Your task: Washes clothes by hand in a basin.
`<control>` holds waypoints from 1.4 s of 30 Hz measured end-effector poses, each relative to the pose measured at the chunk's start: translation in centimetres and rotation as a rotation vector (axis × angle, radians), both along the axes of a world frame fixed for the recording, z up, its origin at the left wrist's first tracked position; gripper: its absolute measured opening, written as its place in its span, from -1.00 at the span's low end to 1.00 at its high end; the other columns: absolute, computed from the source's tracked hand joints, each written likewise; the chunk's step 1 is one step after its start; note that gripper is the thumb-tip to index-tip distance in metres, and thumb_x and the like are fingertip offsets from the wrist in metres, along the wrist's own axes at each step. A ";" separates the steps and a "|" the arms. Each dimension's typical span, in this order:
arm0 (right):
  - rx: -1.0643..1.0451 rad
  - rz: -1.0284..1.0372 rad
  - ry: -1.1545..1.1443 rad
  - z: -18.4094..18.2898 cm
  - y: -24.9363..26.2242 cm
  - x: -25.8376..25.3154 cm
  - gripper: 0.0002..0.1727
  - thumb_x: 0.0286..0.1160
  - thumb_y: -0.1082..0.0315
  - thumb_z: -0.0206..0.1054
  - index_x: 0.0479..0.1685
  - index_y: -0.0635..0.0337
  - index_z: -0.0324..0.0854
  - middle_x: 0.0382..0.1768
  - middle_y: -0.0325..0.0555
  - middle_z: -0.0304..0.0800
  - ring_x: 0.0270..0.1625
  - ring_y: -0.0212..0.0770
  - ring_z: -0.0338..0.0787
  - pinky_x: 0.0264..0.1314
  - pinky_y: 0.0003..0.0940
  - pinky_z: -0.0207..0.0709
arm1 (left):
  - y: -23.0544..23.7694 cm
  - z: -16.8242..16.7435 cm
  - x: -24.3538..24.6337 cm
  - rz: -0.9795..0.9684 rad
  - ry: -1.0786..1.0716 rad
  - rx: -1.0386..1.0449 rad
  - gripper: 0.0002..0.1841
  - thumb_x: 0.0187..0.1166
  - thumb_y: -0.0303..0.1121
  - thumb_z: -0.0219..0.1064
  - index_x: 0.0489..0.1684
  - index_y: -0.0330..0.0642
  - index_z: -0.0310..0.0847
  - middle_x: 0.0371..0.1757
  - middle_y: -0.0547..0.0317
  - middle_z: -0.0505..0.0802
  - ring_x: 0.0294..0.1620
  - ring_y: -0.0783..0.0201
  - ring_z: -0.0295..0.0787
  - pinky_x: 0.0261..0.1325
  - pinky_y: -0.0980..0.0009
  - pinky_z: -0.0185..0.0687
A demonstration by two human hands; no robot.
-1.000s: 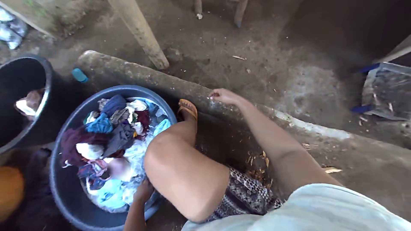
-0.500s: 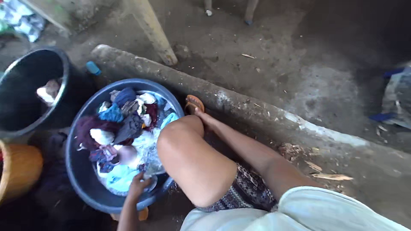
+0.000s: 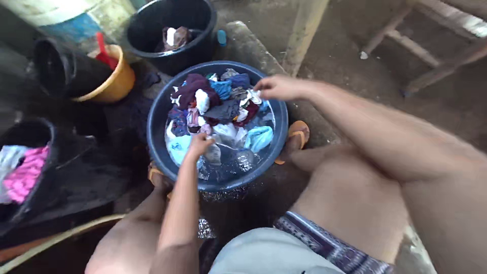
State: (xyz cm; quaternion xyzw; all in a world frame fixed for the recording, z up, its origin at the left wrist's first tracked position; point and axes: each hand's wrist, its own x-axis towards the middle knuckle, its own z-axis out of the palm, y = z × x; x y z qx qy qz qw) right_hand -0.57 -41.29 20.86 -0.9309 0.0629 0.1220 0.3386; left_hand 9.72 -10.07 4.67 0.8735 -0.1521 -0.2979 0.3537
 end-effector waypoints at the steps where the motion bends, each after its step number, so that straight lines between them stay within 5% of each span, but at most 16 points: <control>1: -0.027 0.086 0.060 -4.0 1.8 1.9 -0.59 0.81 0.25 0.18 0.46 0.28 0.58 0.26 0.29 0.75 0.36 0.23 0.73 0.52 0.27 0.44 | -0.6 -2.8 -0.1 -0.022 0.049 0.126 -0.63 0.64 -0.31 0.37 0.21 -0.47 0.66 0.15 -0.41 0.78 0.23 -0.23 0.73 0.38 -0.22 0.55; 6: 0.074 0.241 0.327 -25.7 11.3 4.7 -0.48 0.72 0.28 0.27 0.64 0.22 0.48 0.56 0.33 0.53 0.64 0.30 0.49 0.70 0.31 0.23 | -2.6 -10.5 -4.0 -0.052 0.220 0.336 -0.32 0.54 0.04 0.45 0.45 -0.35 0.60 0.58 -0.49 0.52 0.66 -0.38 0.37 0.66 -0.29 0.26; 9: 0.018 0.242 0.424 -31.9 14.8 3.3 -0.31 0.68 0.11 0.32 0.80 0.03 0.31 0.81 0.25 0.15 0.84 0.34 0.11 0.80 0.37 0.01 | -1.5 -13.0 -4.4 -0.198 0.259 0.447 -0.37 0.72 0.09 0.22 0.41 -0.35 0.63 0.52 -0.39 0.63 0.64 -0.31 0.46 0.66 -0.26 0.27; 11: -0.045 0.243 0.499 -32.9 16.0 2.7 -0.22 0.65 0.01 0.34 0.82 0.09 0.24 0.85 0.23 0.06 0.87 0.33 0.04 0.81 0.37 -0.01 | -0.4 -13.8 -4.4 -0.282 0.297 0.538 -0.42 0.72 -0.03 0.25 0.43 -0.41 0.59 0.54 -0.40 0.61 0.64 -0.32 0.45 0.64 -0.30 0.29; 13: -0.047 0.284 0.605 -32.1 16.3 2.8 -0.28 0.71 0.09 0.30 0.75 0.31 0.28 0.78 0.35 0.18 0.82 0.32 0.17 0.80 0.32 0.03 | 0.1 -13.5 -4.3 -0.337 0.311 0.631 -0.45 0.69 -0.12 0.30 0.42 -0.47 0.56 0.53 -0.42 0.60 0.61 -0.34 0.47 0.59 -0.32 0.35; 17: 0.390 -0.109 0.476 -28.2 16.0 3.8 -0.50 0.91 0.26 -0.02 0.54 0.52 0.43 0.53 0.44 0.50 0.61 0.21 0.51 0.73 0.06 0.25 | -0.8 -8.9 -2.8 -0.151 0.242 0.414 -0.43 0.68 -0.14 0.34 0.48 -0.45 0.53 0.58 -0.46 0.54 0.69 -0.36 0.35 0.69 -0.26 0.22; 21: 0.879 -0.516 0.265 -27.7 16.6 2.9 -0.44 0.95 0.07 -0.15 0.62 0.30 0.39 0.48 0.20 0.58 0.46 -0.02 0.60 0.54 -0.06 0.45 | -2.4 -3.2 -2.6 0.067 0.159 -0.068 -0.54 0.66 -0.11 0.40 0.13 -0.46 0.72 0.10 -0.42 0.80 0.20 -0.27 0.73 0.35 -0.24 0.53; 24: 1.198 -0.754 0.206 -27.5 16.2 2.4 -0.31 0.83 -0.27 -0.17 0.55 0.05 0.45 0.23 -0.02 0.72 0.18 -0.17 0.71 0.21 -0.15 0.63 | -2.4 1.0 -2.5 0.213 0.074 -0.432 -0.79 0.55 -0.39 0.40 -0.13 -0.44 0.72 -0.20 -0.11 0.79 -0.17 0.13 0.71 0.02 0.08 0.65; 26: 1.388 -0.737 0.160 -26.3 15.8 2.3 -0.17 0.68 -0.49 -0.27 0.59 -0.09 0.38 0.20 -0.08 0.73 0.12 -0.18 0.74 0.07 -0.16 0.69 | -1.4 1.7 -2.4 0.378 0.137 -0.616 -0.82 0.55 -0.49 0.30 -0.04 -0.44 0.66 -0.19 0.00 0.78 -0.22 0.28 0.70 -0.08 0.24 0.69; 28: 1.476 -0.638 0.000 -24.8 15.9 2.7 -0.23 0.75 -0.40 -0.28 0.69 -0.09 0.26 0.30 -0.06 0.71 0.21 -0.14 0.76 0.15 -0.11 0.72 | 0.0 0.4 -2.2 0.593 0.263 -0.645 -0.73 0.69 -0.38 0.21 0.18 -0.38 0.56 -0.08 -0.07 0.76 -0.16 0.16 0.72 -0.10 0.15 0.72; 30: 1.229 -0.552 -0.189 -23.5 16.7 3.6 -0.52 0.86 0.20 0.00 0.62 0.22 0.31 0.35 0.02 0.64 0.29 -0.18 0.69 0.30 -0.16 0.65 | 1.2 -1.9 -2.4 0.757 0.490 -0.638 -0.53 0.76 -0.07 0.05 0.47 -0.17 0.42 0.16 -0.16 0.72 0.04 -0.07 0.70 -0.05 -0.09 0.67; 32: 0.861 -0.451 -0.300 -21.9 18.5 3.8 -0.62 0.51 0.53 0.38 0.29 0.48 0.55 0.32 0.22 0.65 0.38 -0.07 0.64 0.45 -0.12 0.54 | 1.5 -4.5 -2.7 0.853 0.659 -0.707 -0.41 0.76 0.21 -0.08 0.47 -0.03 0.43 0.14 -0.08 0.76 0.02 -0.02 0.74 -0.07 -0.05 0.71; 34: 0.559 -0.310 -0.369 -20.5 21.1 2.8 -0.68 0.42 0.45 0.52 0.05 0.50 0.67 0.20 0.34 0.73 0.33 0.13 0.70 0.45 0.02 0.55 | 0.6 -7.1 -3.9 0.860 0.638 -0.769 -0.50 0.85 0.13 -0.16 0.30 -0.04 0.50 -0.10 0.14 0.78 -0.22 0.28 0.73 -0.21 0.27 0.71; 37: 0.268 -0.176 -0.402 -21.6 22.1 2.4 -0.71 0.52 0.27 0.48 -0.16 0.43 0.75 -0.05 0.27 0.83 0.09 0.19 0.84 0.24 0.16 0.66 | -1.1 -7.9 -6.2 0.806 0.555 -0.687 -0.61 0.94 -0.23 -0.11 0.51 -0.25 0.39 0.12 -0.05 0.71 0.00 0.21 0.63 0.09 0.20 0.61; 39: 0.229 -0.258 -0.344 -23.7 19.8 3.1 -0.64 0.68 0.22 0.33 -0.08 0.44 0.76 -0.04 0.26 0.86 0.10 0.18 0.86 0.29 0.18 0.64 | -2.6 -8.3 -6.0 0.764 0.536 -0.667 -0.60 0.92 -0.19 -0.07 0.46 -0.25 0.43 0.11 -0.08 0.74 0.02 0.16 0.69 0.10 0.15 0.66; 42: 0.161 -0.466 -0.121 -26.7 16.2 3.8 -0.50 0.89 0.14 0.01 0.28 0.44 0.63 0.30 0.41 0.69 0.41 0.32 0.68 0.52 0.26 0.45 | -2.8 -9.2 -3.7 0.540 0.437 -0.559 -0.43 0.93 -0.01 -0.14 0.54 -0.33 0.43 0.35 -0.28 0.70 0.29 -0.03 0.67 0.38 -0.01 0.57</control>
